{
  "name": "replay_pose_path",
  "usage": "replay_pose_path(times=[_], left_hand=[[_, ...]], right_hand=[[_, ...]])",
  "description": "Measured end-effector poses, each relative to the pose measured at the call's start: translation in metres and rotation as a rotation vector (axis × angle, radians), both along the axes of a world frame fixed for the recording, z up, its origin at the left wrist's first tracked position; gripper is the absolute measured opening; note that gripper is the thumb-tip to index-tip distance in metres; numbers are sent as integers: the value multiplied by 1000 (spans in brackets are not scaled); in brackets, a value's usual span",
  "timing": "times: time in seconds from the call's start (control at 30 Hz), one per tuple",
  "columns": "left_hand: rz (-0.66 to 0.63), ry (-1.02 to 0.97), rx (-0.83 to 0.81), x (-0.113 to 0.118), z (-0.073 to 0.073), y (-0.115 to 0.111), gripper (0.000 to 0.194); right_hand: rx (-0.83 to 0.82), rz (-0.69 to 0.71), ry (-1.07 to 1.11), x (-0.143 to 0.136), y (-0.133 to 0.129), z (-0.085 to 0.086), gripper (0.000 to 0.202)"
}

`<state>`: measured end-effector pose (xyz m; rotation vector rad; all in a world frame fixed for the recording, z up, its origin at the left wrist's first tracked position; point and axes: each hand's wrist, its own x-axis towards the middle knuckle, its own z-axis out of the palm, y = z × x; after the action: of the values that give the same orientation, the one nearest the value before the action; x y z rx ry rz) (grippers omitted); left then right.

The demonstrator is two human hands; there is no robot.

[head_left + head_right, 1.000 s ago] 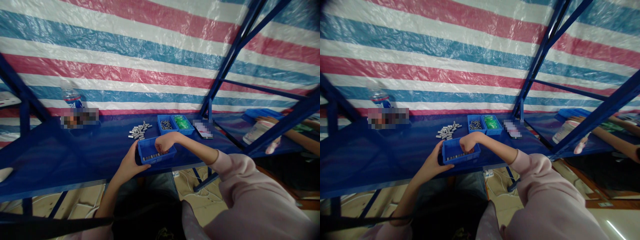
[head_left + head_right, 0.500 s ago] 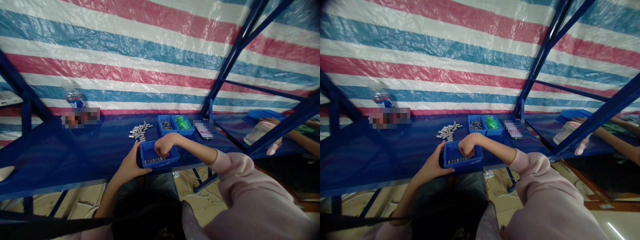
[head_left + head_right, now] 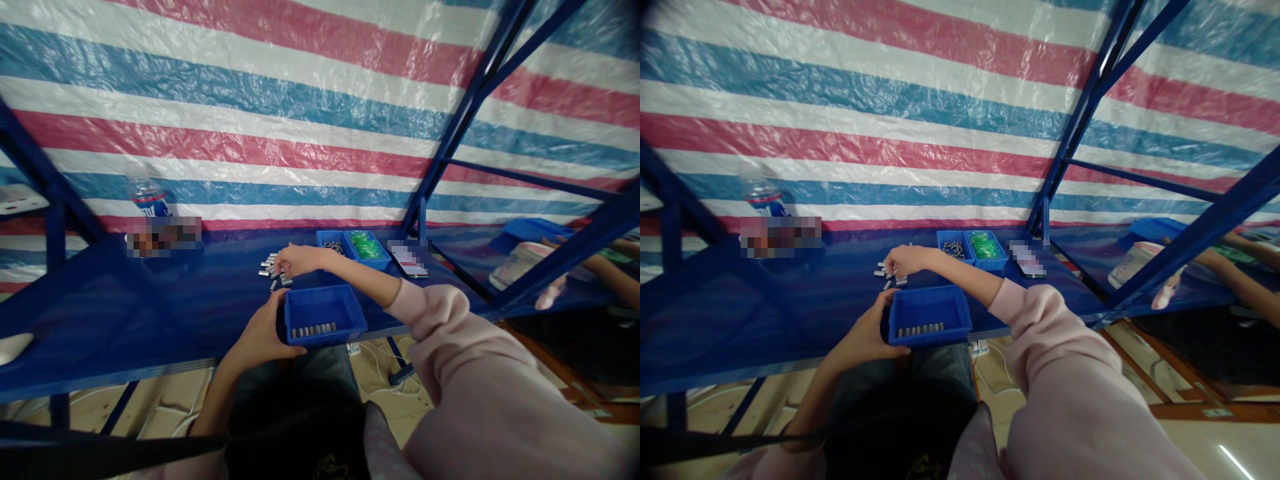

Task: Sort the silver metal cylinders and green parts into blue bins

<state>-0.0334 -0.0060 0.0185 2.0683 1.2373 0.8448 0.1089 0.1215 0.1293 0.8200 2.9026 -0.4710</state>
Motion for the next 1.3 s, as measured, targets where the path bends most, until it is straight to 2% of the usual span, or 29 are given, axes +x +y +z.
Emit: replay_pose_path(times=[0.17,0.3,0.47,0.77,0.9,1.03,1.17,1.3], left_hand=[[-49,11,27,-2,1,0,99],[-48,20,47,-2,-1,1,99],[-47,37,39,-2,-2,0,99],[-50,31,29,-2,-3,0,98],[-26,10,3,-1,-2,-2,103],[50,-32,-30,2,0,-3,101],[83,-81,-39,4,-2,-1,98],[92,-85,-45,3,-4,1,99]], right_hand=[[-26,81,-60,-12,4,-23,29],[86,23,-83,-20,3,-35,27],[200,-64,-103,-26,-4,-36,34],[154,-103,-78,-27,-10,-33,27],[147,-137,77,-14,-8,-21,30],[143,-121,118,11,-21,6,29],[140,-116,9,34,-39,27,28],[61,-97,-176,44,-49,32,30]])
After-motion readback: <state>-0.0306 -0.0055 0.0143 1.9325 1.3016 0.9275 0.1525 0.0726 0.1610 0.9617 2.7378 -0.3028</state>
